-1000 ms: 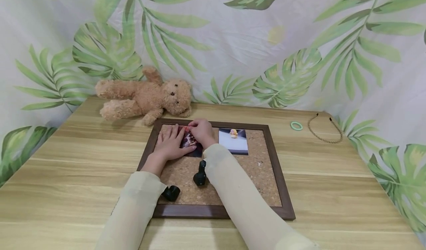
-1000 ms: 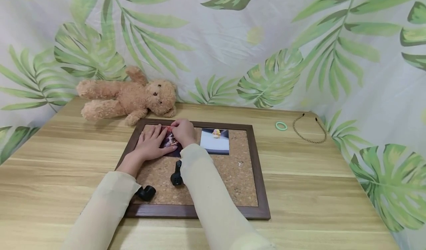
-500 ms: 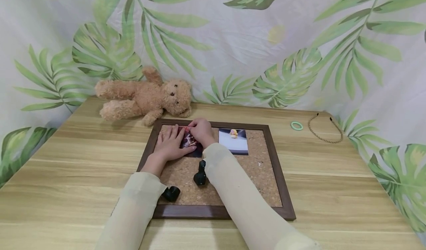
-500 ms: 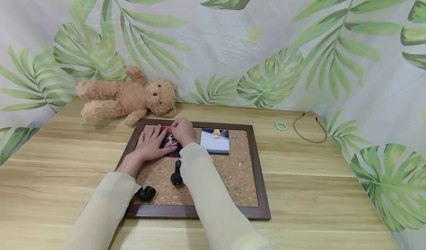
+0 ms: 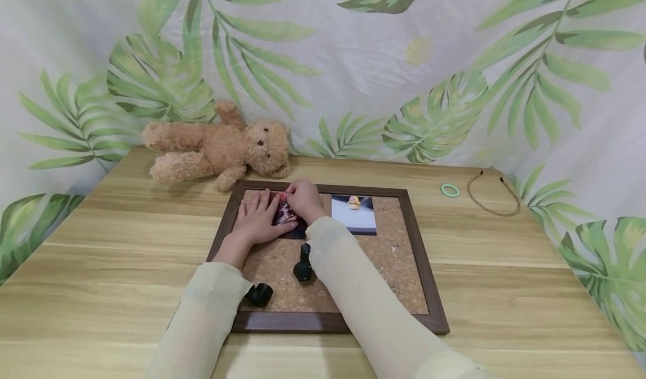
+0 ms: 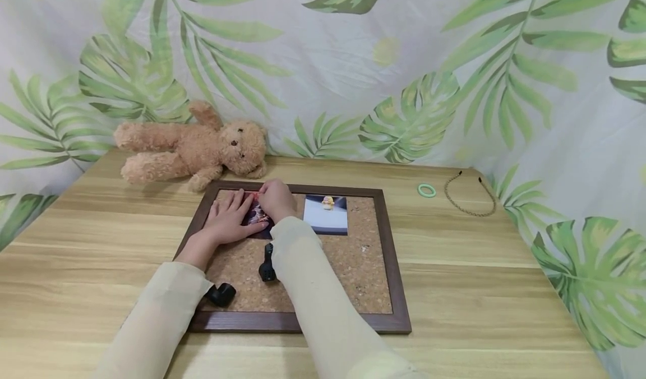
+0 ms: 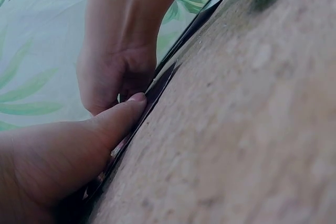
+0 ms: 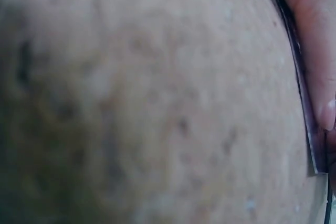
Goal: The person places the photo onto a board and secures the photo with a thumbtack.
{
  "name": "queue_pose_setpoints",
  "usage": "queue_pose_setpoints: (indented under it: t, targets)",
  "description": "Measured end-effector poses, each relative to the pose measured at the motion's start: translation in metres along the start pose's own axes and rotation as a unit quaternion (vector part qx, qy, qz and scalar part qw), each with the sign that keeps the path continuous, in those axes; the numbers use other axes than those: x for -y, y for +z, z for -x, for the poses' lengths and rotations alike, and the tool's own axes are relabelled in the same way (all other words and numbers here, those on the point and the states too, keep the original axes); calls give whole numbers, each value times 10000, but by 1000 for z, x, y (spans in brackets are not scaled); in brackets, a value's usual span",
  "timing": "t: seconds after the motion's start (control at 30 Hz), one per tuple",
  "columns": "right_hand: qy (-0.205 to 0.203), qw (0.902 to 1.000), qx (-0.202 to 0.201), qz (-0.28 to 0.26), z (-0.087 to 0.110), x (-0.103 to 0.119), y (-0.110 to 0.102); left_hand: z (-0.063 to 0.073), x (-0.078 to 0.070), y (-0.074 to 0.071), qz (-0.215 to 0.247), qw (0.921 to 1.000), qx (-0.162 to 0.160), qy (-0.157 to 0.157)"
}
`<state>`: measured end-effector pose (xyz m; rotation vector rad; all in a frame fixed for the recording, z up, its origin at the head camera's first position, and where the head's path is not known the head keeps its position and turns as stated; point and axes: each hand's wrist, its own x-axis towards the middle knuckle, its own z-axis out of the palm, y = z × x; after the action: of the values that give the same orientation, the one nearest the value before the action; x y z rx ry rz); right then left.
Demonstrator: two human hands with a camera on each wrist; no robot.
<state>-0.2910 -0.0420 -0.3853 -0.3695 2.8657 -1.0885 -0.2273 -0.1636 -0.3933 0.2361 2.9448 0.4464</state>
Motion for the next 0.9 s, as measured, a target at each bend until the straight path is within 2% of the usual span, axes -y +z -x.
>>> queue_pose_setpoints:
  t: [0.33, 0.63, 0.9]
  targets:
    - [-99, 9985, 174, 515, 1, 5, -3, 0, 1, -1, 41, 10000, -32, 30]
    - [56, 9990, -107, -434, 3, -8, 4, 0, 1, 0, 39, 10000, 11, 9]
    - [262, 9979, -341, -483, 2, -12, 7, -2, 0, 1, 51, 10000, 34, 22]
